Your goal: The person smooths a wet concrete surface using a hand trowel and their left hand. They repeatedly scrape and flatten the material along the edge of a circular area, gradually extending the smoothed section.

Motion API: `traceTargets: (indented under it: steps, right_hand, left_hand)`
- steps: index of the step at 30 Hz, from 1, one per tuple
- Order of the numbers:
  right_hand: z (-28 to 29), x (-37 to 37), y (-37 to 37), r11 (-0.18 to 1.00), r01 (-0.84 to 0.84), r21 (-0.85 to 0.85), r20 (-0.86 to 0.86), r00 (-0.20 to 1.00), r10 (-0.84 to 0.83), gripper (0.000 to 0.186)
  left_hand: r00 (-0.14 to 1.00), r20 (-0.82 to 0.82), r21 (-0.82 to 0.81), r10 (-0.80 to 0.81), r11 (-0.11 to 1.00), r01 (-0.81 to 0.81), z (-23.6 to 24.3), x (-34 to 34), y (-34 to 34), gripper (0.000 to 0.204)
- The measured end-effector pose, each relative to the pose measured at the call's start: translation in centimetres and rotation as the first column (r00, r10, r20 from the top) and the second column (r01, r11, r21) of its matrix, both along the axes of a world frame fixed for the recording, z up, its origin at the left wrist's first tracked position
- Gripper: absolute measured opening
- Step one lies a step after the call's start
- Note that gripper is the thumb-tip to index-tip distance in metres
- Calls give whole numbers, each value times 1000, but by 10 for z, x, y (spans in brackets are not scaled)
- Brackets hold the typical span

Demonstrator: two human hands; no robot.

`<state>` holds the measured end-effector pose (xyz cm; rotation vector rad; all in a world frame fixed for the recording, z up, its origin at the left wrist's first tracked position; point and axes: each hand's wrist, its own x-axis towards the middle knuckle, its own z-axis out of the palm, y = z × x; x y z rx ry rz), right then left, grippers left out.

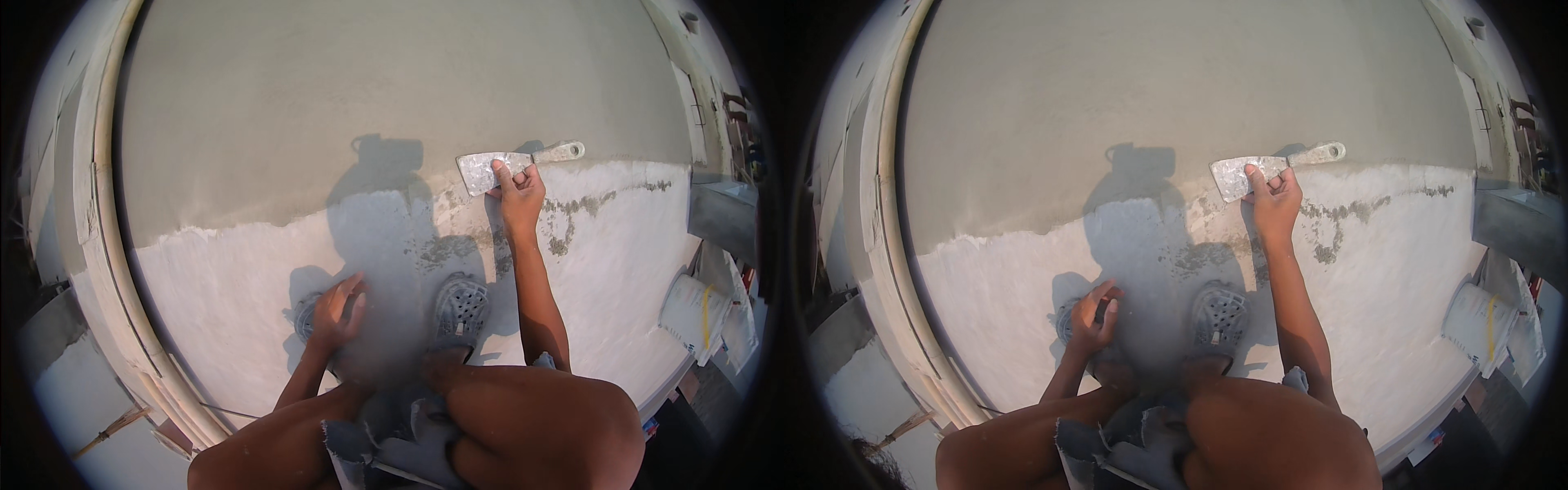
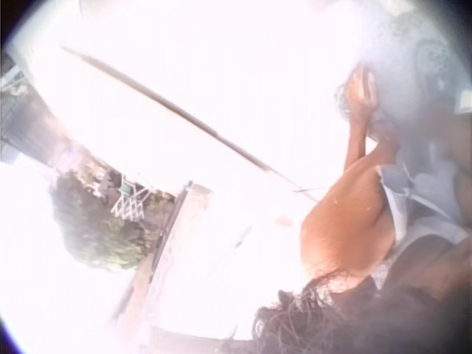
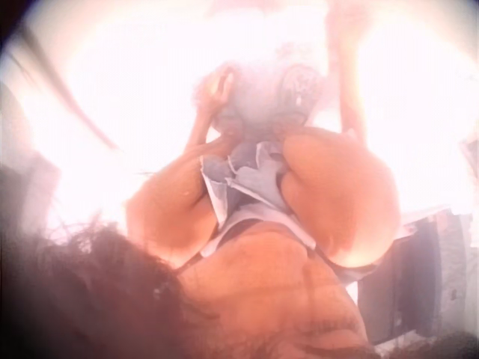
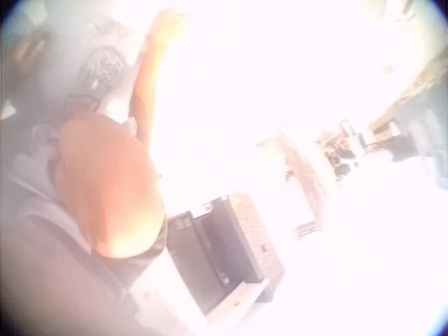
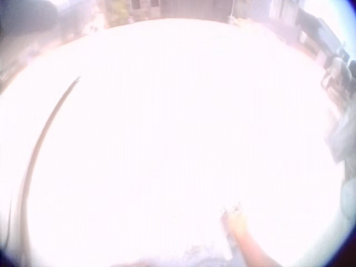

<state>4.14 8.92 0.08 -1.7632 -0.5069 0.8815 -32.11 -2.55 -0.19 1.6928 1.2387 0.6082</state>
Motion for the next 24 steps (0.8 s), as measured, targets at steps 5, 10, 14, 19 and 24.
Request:
traceTargets:
  steps: [5, 10, 14, 19, 24]
  right_hand:
    - [-12, 18, 4, 1000, -14, 2, 45, 999, 14, 24]
    - [1, -15, 0, 992, -112, -59, -10, 994, 112, 25]
    - [-11, -3, 5, 991, -125, -51, 31, 992, 126, 25]
    - [-12, -30, -7, 958, -270, -96, 12, 962, 272, 29]
    - [-6, -17, 13, 991, -137, 2, 37, 990, 137, 27]
  left_hand:
    - [1000, 29, -18, -7, 1000, 7, 1, 2, 6, 38]
    - [998, 44, -21, 32, 999, -32, 5, 1, 5, 31]
    - [998, 43, -3, 34, 999, -34, 7, 4, 8, 29]
    - [996, 71, 60, 56, 996, -60, 6, 3, 7, 27]
    - [995, 93, 74, 26, 997, -33, 5, 6, 9, 25]
